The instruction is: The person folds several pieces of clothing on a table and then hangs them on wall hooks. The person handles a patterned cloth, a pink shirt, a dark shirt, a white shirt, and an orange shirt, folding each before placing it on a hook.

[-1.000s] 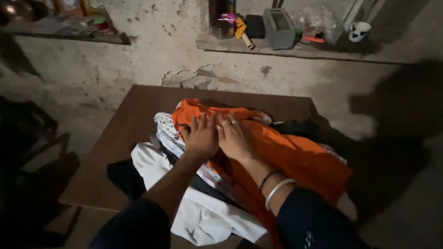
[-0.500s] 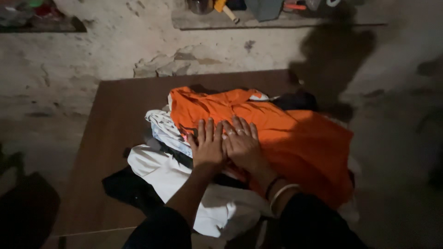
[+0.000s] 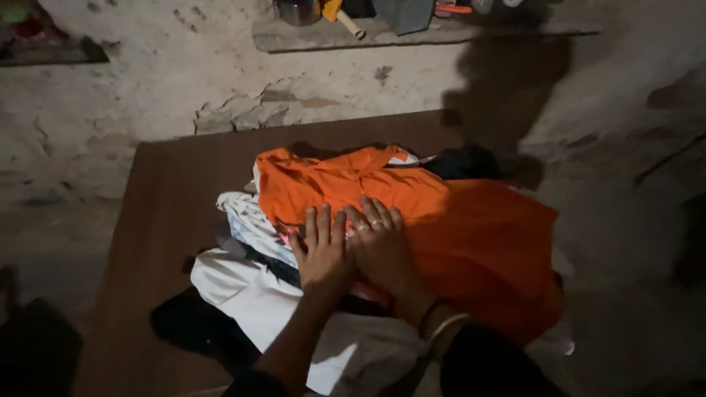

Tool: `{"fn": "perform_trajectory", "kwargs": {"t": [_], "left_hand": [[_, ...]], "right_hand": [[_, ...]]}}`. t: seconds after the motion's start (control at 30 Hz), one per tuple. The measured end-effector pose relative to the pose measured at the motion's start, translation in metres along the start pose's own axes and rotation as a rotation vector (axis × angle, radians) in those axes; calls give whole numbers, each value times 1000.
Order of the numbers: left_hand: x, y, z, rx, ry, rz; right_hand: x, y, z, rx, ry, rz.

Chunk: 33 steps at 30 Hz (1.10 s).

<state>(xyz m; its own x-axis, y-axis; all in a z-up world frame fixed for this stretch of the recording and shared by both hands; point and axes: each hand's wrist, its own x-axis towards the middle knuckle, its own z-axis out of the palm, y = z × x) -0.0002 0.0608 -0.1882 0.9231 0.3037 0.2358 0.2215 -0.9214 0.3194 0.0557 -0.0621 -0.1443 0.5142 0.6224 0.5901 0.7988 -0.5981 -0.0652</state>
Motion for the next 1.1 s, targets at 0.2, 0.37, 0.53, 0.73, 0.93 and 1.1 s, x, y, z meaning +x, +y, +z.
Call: {"fn": "perform_trajectory", "kwargs": {"t": [0.2,0.37,0.53,0.73,0.93,1.1], "left_hand": [[-3,2,5,14,18,-22],[-3,3,8,32,79,-14],[-3,12,-7,-8,175,8],[37,-10,-28,6,-110,-155],[74,-39,-26,-118,460,21],[89,-58,-9,17,253,32]], "right_hand": [[-1,5,-2,48,-78,32],[-3,6,1,86,-34,122],[-2,7,3,130,-58,158],[-4,-4,14,66,-80,268],[8,-12,22,28,-59,368],[5,-20,30,4,-80,451]]}}
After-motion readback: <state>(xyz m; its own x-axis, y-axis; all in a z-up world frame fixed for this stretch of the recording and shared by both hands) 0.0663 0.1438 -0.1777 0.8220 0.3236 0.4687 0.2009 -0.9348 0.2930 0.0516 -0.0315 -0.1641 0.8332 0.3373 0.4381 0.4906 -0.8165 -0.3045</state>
